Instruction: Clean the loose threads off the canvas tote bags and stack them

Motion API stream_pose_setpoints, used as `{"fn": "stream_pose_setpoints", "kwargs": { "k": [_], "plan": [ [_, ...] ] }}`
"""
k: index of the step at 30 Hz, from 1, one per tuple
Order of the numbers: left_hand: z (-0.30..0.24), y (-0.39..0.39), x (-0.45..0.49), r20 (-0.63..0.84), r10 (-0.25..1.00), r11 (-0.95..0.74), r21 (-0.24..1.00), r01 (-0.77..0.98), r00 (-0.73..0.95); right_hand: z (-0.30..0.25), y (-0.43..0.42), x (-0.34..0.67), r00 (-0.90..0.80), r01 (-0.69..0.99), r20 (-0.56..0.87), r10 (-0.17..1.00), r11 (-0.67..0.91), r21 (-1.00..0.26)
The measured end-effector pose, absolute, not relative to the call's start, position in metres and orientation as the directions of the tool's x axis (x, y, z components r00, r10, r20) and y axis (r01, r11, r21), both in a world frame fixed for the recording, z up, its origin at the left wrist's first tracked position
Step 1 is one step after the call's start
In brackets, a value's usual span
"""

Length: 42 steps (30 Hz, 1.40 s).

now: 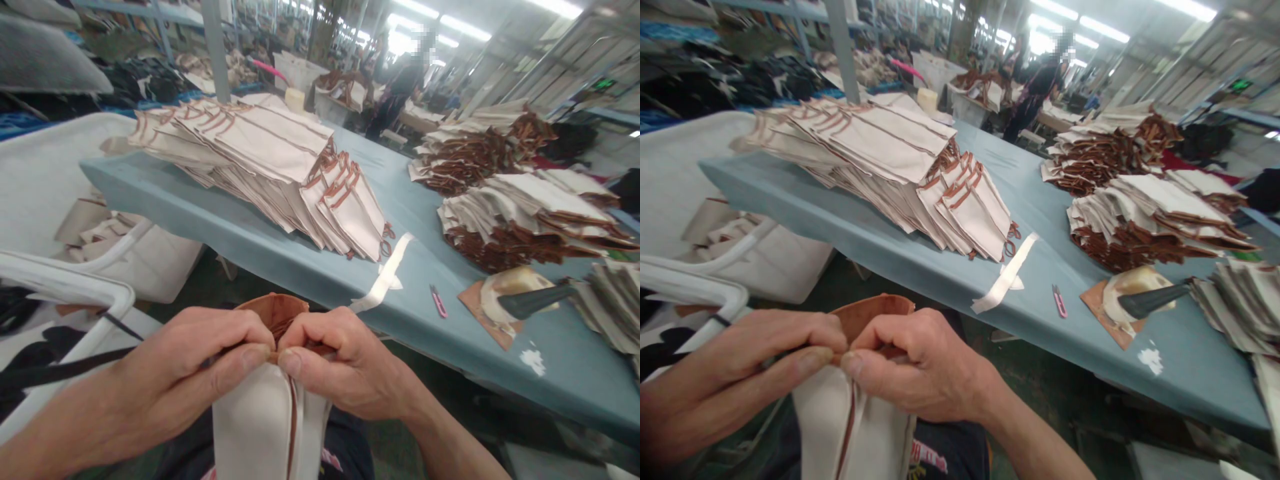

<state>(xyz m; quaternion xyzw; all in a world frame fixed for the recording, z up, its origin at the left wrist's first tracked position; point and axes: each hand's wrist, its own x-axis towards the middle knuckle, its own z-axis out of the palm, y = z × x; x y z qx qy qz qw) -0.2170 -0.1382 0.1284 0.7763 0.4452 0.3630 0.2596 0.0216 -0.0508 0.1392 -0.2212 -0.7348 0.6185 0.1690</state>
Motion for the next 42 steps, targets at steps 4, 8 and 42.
{"fn": "stream_pose_setpoints", "kwargs": {
  "k": [4, 8, 42],
  "plan": [
    [0.132, -0.133, -0.213, 0.322, 0.876, -0.473, 0.719, 0.509, 0.359, 0.139, -0.052, 0.016, -0.813, 0.063, 0.151, 0.562, 0.343, -0.937],
    [0.126, -0.128, -0.206, 0.401, 0.845, -0.532, 0.697, 0.481, 0.355, 0.131, -0.059, 0.008, -0.775, -0.076, 0.194, 0.601, 0.217, -0.973],
    [0.144, -0.112, -0.190, 0.170, 0.909, -0.352, 0.800, 0.486, 0.380, 0.150, -0.028, 0.043, -0.873, 0.004, 0.287, 0.394, 0.594, -0.804]
  ]
}}
